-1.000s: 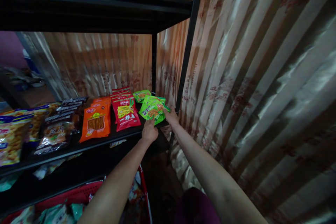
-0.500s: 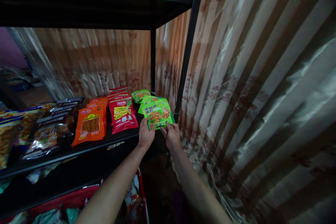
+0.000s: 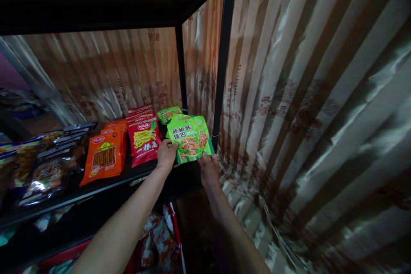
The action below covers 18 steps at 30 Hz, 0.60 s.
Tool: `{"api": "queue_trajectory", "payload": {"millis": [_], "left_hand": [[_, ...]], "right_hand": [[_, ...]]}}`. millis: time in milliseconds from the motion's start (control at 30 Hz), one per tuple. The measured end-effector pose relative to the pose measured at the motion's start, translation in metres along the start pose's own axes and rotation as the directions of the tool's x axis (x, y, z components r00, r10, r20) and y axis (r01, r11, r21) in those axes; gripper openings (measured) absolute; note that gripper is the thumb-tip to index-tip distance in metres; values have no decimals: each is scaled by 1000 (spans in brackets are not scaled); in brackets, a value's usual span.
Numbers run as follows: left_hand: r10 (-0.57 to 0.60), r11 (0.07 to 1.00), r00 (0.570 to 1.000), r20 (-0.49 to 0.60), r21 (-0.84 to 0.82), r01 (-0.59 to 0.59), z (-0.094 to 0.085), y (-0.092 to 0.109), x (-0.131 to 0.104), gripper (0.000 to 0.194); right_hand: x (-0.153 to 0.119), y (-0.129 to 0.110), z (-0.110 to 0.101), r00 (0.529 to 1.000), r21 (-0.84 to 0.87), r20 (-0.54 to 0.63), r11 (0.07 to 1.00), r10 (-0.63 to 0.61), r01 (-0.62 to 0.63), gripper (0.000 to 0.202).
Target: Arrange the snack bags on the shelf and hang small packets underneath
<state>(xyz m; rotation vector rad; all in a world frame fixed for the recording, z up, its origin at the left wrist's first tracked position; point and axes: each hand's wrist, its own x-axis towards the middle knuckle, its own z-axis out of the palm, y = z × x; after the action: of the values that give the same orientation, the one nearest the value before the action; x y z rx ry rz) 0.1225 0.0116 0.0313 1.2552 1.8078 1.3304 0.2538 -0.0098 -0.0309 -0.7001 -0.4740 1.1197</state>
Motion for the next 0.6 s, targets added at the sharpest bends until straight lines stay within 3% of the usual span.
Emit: {"api": "queue_trajectory", "payload": {"millis": [100, 267, 367, 500, 600], "left_hand": [[-59, 995, 997, 50, -74, 63, -1, 6, -6, 6], [-72, 994, 995, 65, -74, 77, -1, 13, -15, 16], [-99, 995, 993, 66, -21, 101, -1, 16, -14, 20], [-112, 992, 991, 68, 62, 107, -2, 19, -9, 23], [-91, 990, 990, 110, 119, 78, -2, 19, -4, 21]], "right_hand": [[0, 3, -6, 1000, -9, 11, 1000, -2, 2, 35], [-2, 14, -17, 998, -54, -63, 998, 8, -12, 32], [-3, 18, -18, 998, -67, -46, 997, 40, -43, 27], [-4, 17, -17, 988, -58, 0, 986, 155, -154, 41], [-2, 18, -19, 985, -60, -2, 983, 172, -172, 48]]}}
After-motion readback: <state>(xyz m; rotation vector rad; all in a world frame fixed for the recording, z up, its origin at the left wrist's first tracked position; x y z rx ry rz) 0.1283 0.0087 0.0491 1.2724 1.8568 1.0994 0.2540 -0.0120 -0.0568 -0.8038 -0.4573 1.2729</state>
